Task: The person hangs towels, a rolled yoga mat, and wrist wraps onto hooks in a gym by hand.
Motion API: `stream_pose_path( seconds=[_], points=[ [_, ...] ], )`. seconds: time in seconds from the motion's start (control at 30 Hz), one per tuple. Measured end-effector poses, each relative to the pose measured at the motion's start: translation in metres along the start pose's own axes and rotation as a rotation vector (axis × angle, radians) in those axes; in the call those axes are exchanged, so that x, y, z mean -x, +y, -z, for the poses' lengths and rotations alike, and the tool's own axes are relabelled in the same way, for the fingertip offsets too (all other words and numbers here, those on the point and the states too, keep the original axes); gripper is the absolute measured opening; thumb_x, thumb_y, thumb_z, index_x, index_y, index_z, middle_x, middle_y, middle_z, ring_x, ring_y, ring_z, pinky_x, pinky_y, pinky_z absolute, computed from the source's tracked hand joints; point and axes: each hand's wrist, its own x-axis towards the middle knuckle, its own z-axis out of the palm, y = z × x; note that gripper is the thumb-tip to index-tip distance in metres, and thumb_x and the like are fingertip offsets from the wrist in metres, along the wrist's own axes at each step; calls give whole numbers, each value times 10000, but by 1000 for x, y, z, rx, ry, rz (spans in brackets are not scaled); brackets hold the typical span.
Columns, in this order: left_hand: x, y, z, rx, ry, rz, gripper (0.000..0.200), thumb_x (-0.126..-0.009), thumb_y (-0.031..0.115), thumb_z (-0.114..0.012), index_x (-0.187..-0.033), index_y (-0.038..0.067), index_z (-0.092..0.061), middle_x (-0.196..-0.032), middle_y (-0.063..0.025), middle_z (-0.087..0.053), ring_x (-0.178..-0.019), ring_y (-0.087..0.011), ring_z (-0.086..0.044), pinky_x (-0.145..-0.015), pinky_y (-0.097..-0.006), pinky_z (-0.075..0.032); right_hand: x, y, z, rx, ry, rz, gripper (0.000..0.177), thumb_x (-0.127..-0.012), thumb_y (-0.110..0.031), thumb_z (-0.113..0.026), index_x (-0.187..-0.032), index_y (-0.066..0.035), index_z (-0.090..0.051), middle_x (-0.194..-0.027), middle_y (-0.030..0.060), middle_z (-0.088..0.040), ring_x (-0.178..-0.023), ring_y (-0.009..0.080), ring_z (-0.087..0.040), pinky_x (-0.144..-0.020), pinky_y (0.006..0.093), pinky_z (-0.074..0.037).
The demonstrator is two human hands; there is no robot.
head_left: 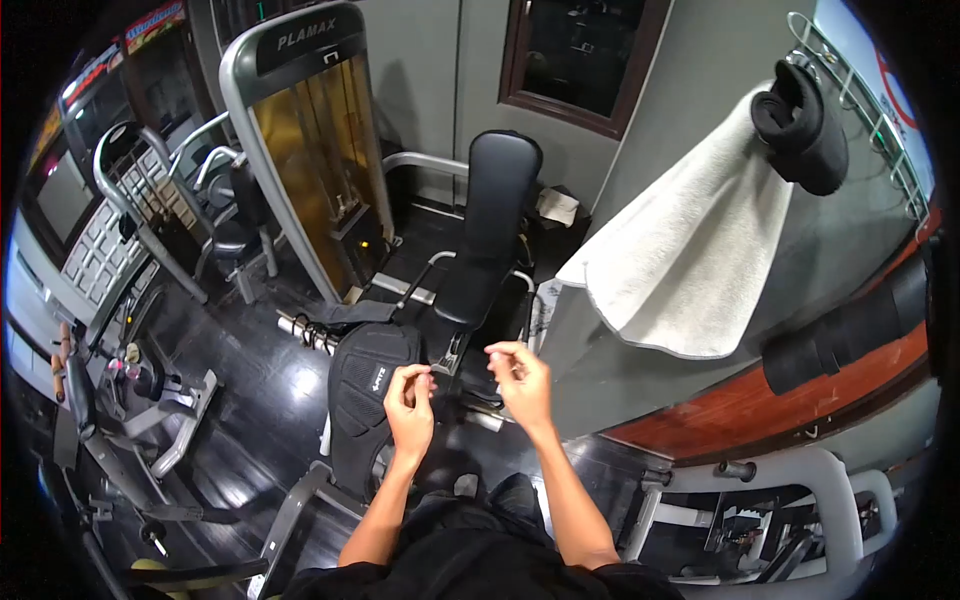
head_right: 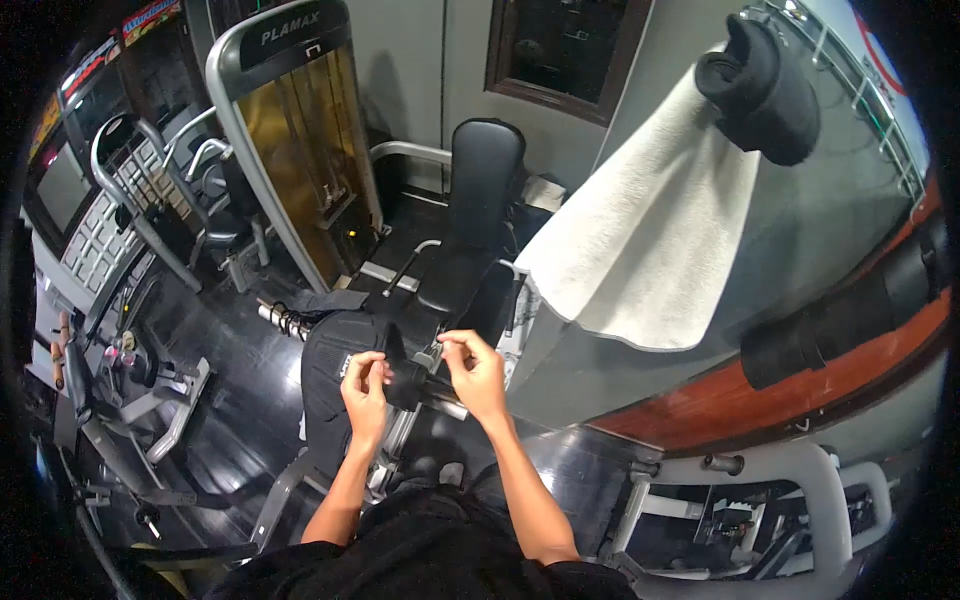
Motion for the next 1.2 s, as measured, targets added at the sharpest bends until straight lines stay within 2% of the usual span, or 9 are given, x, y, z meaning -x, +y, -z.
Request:
stream_pose_path(
  seconds=[0.1,0.23,0.33,0.5,0.57,0.6,0.73,0.87,1.2],
  points=[
    [2,-15,29,-443,22,-182,115,-861,20,-568,-954,40,-632,-950,-73,-590,-887,-198,-574,-801,-317,-442,3,41,-18,261,-150,-69,137,-886,-96,-612,-993,-32,-670,-954,96,-650,-745,150,-612,-679,280,-485],
    [9,-25,44,-885,-77,-318,227,-785,107,-635,-1010,101,-662,-1198,-122,-540,-1180,-320,-456,-993,-447,-319,11,87,-28,539,-284,-92,485,-844,-421,-650,-1185,-77,-626,-1133,177,-637,-1024,377,-619,-909,429,-477],
    [14,-30,45,-1018,-196,-327,299,-772,166,-678,-1066,112,-665,-1346,-187,-438,-1306,-371,-340,-1064,-504,-244,15,97,-36,504,-349,-461,516,-850,-417,-663,-1193,-34,-615,-1109,190,-652,-1023,317,-638,-879,363,-492],
    [16,-36,42,-1068,-200,-314,406,-772,226,-696,-1157,120,-628,-1365,-188,-426,-1316,-390,-320,-1078,-534,-212,21,105,-32,506,-303,-384,572,-864,-503,-606,-1220,-55,-608,-1103,205,-658,-1045,335,-634,-915,383,-475],
    [16,-34,38,-1084,-218,-322,443,-767,265,-705,-1178,124,-620,-1375,-186,-419,-1317,-394,-315,-1076,-550,-204,21,115,-25,205,-319,-389,465,-902,-398,-602,-1203,-43,-615,-1076,173,-677,-992,266,-662,-867,337,-494],
    [18,-32,36,-1101,-234,-329,481,-763,305,-714,-1199,128,-613,-1385,-183,-413,-1319,-399,-310,-1074,-567,-197,19,137,-19,35,-289,-453,361,-948,-292,-566,-1183,-23,-620,-1036,116,-680,-932,151,-633,-810,280,-502],
    [23,-32,29,-1112,-273,-293,586,-738,385,-734,-1237,112,-591,-1457,-173,-346,-1380,-414,-210,-1098,-601,-114,9,149,12,644,-213,-189,376,-916,-341,-595,-1197,-94,-628,-1065,133,-681,-974,210,-645,-839,320,-495],
    [24,-39,28,-1120,-260,-310,600,-729,402,-736,-1226,98,-592,-1463,-140,-362,-1384,-416,-210,-1097,-614,-104,3,180,27,383,-647,-694,612,-860,-427,-660,-1304,-26,-531,-1221,167,-599,-1173,228,-526,-997,304,-394],
    [25,-39,22,-1116,-228,-304,623,-691,411,-759,-1188,73,-596,-1450,-135,-388,-1388,-420,-206,-1099,-625,-99,16,157,40,352,-302,-566,414,-811,-386,-730,-1057,-54,-711,-1003,101,-690,-789,151,-649,-725,272,-510]
  ],
)
